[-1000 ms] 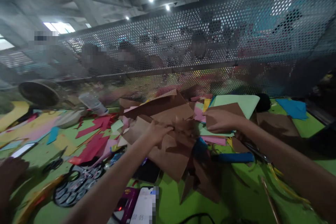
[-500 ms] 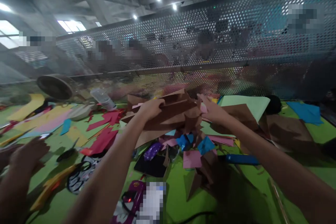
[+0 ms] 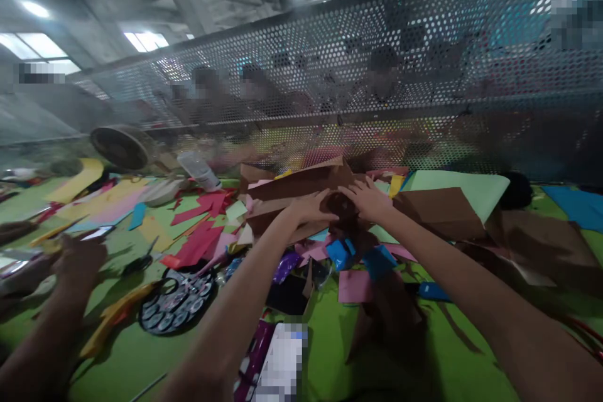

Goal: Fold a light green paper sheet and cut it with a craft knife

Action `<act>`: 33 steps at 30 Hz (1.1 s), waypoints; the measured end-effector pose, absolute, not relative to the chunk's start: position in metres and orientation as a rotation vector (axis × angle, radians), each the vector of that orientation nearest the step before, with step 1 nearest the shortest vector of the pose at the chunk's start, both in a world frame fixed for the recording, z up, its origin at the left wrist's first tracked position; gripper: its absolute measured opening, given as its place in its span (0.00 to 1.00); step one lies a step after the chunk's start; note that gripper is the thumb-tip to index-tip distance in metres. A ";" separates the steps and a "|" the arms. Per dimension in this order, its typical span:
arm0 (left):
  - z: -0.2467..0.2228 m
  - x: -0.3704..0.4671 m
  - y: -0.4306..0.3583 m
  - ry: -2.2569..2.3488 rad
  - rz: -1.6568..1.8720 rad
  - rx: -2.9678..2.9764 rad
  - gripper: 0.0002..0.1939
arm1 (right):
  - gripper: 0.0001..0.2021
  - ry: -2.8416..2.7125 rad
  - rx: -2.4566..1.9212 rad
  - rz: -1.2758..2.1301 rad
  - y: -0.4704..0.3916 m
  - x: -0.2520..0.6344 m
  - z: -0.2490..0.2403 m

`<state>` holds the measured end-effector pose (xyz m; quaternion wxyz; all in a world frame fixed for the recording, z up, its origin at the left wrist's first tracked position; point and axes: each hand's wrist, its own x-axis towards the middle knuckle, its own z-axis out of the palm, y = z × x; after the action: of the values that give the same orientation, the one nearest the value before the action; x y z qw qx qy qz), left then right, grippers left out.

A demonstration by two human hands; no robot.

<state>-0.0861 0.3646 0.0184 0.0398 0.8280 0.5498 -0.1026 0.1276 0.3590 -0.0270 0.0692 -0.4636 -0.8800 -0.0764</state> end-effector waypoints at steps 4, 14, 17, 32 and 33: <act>0.000 -0.082 0.348 1.740 -0.488 2.509 0.65 | 0.17 -2.611 -1.490 -0.186 0.370 0.125 -0.023; 0.028 -0.089 0.359 2.107 -0.085 2.514 0.26 | 0.16 -2.187 -1.430 -0.284 0.365 0.138 0.038; 0.059 -0.103 0.368 2.215 0.032 2.475 0.24 | 0.16 -1.947 -1.395 -0.267 0.356 0.144 0.042; 0.099 -0.108 0.357 2.317 0.025 2.473 0.23 | 0.17 -2.840 -1.392 0.090 0.339 0.117 -0.029; 0.089 -0.105 0.356 2.278 -0.021 2.468 0.23 | 0.17 -2.842 -1.433 0.087 0.341 0.121 -0.027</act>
<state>-0.1050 0.3562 0.0889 -0.1085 0.7304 0.6743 -0.0063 0.1211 0.3405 -0.0269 -0.0214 -0.4499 -0.8924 0.0274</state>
